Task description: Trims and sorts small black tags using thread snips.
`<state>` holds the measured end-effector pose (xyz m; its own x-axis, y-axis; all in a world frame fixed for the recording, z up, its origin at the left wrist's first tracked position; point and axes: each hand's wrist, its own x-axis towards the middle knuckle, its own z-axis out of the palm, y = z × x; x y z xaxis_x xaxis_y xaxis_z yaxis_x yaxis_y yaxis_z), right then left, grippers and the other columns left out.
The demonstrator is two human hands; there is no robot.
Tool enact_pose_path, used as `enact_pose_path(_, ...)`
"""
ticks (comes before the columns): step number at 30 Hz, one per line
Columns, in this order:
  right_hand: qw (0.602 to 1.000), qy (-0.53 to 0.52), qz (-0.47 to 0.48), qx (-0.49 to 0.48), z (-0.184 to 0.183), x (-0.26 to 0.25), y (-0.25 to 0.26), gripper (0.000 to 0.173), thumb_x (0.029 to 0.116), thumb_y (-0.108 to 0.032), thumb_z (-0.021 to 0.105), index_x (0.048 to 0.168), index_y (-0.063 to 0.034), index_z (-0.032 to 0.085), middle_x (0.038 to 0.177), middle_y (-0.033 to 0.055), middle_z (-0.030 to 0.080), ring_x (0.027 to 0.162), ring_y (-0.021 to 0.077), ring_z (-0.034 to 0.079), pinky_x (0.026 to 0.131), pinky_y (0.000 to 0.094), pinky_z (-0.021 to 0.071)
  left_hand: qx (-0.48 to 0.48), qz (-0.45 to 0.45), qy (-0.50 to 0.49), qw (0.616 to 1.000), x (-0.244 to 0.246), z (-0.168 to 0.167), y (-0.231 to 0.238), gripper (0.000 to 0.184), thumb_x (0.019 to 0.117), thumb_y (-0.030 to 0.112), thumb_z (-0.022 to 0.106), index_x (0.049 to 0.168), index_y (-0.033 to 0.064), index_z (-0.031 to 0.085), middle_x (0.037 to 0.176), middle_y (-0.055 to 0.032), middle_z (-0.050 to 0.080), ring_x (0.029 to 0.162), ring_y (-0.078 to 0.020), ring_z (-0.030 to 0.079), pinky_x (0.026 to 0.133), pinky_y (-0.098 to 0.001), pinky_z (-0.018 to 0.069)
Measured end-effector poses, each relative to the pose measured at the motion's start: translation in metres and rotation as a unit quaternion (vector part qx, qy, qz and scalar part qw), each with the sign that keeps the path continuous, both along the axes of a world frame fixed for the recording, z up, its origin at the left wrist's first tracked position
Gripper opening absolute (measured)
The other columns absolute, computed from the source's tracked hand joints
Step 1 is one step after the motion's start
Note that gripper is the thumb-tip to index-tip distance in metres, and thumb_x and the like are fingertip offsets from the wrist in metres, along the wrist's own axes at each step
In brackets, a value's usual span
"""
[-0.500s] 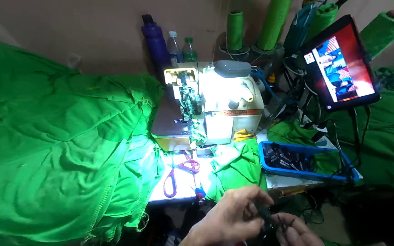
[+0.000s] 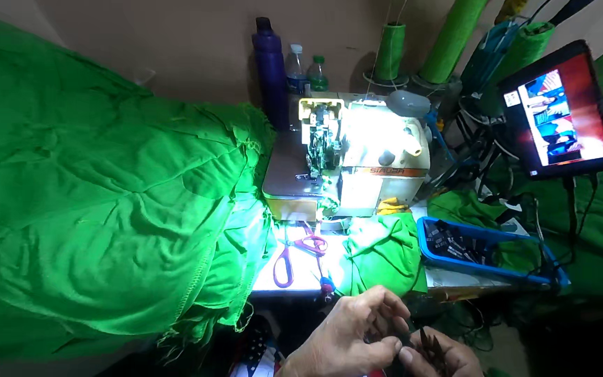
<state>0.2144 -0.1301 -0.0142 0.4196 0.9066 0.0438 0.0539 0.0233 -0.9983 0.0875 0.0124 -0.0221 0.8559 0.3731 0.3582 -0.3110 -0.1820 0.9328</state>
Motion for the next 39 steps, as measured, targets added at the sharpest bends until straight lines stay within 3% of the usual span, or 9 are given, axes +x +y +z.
enact_pose_path(5, 0.999, 0.016, -0.013, 0.024, 0.003, 0.002, 0.008, 0.019, 0.0886, 0.001, 0.064, 0.086, -0.0175, 0.066, 0.064, -0.0176, 0.058, 0.052, -0.0095, 0.048, 0.049, 0.0103, 0.0414, -0.106, -0.018, 0.022, 0.994, -0.015, -0.002, 0.0, 0.037, 0.0882, -0.005, 0.062, 0.123, -0.0036, 0.049, 0.097, 0.0014, 0.066, 0.082, 0.0008, 0.065, 0.075, -0.0175, 0.0554)
enact_pose_path(10, 0.997, 0.057, -0.032, 0.05, 0.001, 0.008, 0.022, 0.014, 0.0881, -0.009, 0.069, 0.083, -0.0222, 0.067, 0.061, -0.0164, 0.056, 0.047, -0.0087, 0.045, 0.044, 0.0095, 0.0379, -0.137, -0.033, 0.047, 0.989, -0.031, -0.008, 0.002, 0.039, 0.0845, -0.009, 0.063, 0.119, 0.0032, 0.048, 0.096, 0.0064, 0.065, 0.083, 0.0019, 0.065, 0.073, -0.0165, 0.0557)
enact_pose_path(17, 0.996, 0.063, -0.034, 0.053, -0.005, 0.007, 0.033, 0.015, 0.0877, -0.008, 0.068, 0.08, -0.0205, 0.065, 0.059, -0.0152, 0.055, 0.045, -0.0082, 0.044, 0.042, 0.0094, 0.0368, -0.127, -0.025, 0.038, 0.991, -0.038, -0.016, 0.005, 0.027, 0.0842, -0.009, 0.064, 0.105, 0.0043, 0.056, 0.095, 0.0084, 0.063, 0.082, 0.0047, 0.062, 0.075, -0.0141, 0.0542)
enact_pose_path(29, 0.998, 0.051, -0.013, 0.032, -0.008, 0.005, 0.036, 0.014, 0.089, -0.008, 0.066, 0.082, -0.0197, 0.065, 0.06, -0.0156, 0.054, 0.046, -0.0085, 0.043, 0.043, 0.0087, 0.0365, -0.151, -0.051, 0.035, 0.987, -0.044, -0.019, 0.008, 0.028, 0.0856, -0.012, 0.06, 0.112, -0.0051, 0.066, 0.103, 0.0041, 0.069, 0.085, 0.0049, 0.064, 0.076, -0.0137, 0.055)
enact_pose_path(32, 1.0, 0.011, 0.025, 0.012, -0.01, 0.007, 0.031, 0.009, 0.101, -0.021, 0.055, 0.094, -0.0182, 0.061, 0.067, -0.0179, 0.05, 0.05, -0.0101, 0.04, 0.046, 0.0078, 0.0346, -0.144, -0.038, 0.026, 0.988, -0.045, -0.021, 0.009, 0.03, 0.0861, -0.011, 0.061, 0.116, -0.0067, 0.066, 0.11, 0.0007, 0.069, 0.088, 0.0035, 0.064, 0.079, -0.0149, 0.0552)
enact_pose_path(35, 0.997, -0.005, 0.068, -0.041, -0.01, 0.009, 0.018, 0.046, 0.1059, -0.053, 0.041, 0.114, -0.0098, 0.054, 0.076, -0.0161, 0.049, 0.056, -0.0103, 0.039, 0.048, 0.0074, 0.0343, -0.155, -0.021, 0.024, 0.987, -0.047, -0.021, 0.01, 0.033, 0.0851, -0.012, 0.06, 0.118, -0.0076, 0.065, 0.112, 0.0007, 0.068, 0.092, 0.0028, 0.065, 0.083, -0.0155, 0.0555)
enact_pose_path(36, 0.995, 0.001, 0.074, -0.064, -0.01, 0.009, 0.014, 0.051, 0.1057, -0.056, 0.038, 0.116, -0.0079, 0.052, 0.077, -0.0152, 0.05, 0.056, -0.0097, 0.04, 0.049, 0.0077, 0.0353, -0.159, -0.018, 0.024, 0.987, -0.048, -0.021, 0.011, 0.035, 0.0844, -0.013, 0.06, 0.119, -0.0082, 0.064, 0.113, 0.0002, 0.068, 0.093, 0.0028, 0.065, 0.083, -0.0155, 0.0555)
enact_pose_path(37, 0.993, 0.002, 0.084, -0.08, -0.01, 0.008, 0.01, 0.048, 0.1079, -0.052, 0.035, 0.116, -0.0068, 0.051, 0.078, -0.0146, 0.05, 0.058, -0.0094, 0.041, 0.05, 0.0081, 0.0359, -0.159, -0.017, 0.026, 0.987, -0.048, -0.021, 0.012, 0.037, 0.0838, -0.013, 0.06, 0.12, -0.0087, 0.064, 0.115, -0.0006, 0.067, 0.092, 0.0032, 0.064, 0.082, -0.0149, 0.0551)
enact_pose_path(39, 0.99, -0.001, 0.107, -0.095, -0.012, 0.005, 0.003, 0.027, 0.1096, -0.027, 0.034, 0.112, -0.0058, 0.051, 0.079, -0.0138, 0.048, 0.06, -0.0096, 0.041, 0.053, 0.0087, 0.036, -0.15, -0.014, 0.038, 0.988, -0.047, -0.021, 0.012, 0.042, 0.0834, -0.013, 0.06, 0.125, -0.01, 0.061, 0.12, -0.0035, 0.064, 0.089, 0.0044, 0.062, 0.078, -0.0131, 0.0536)
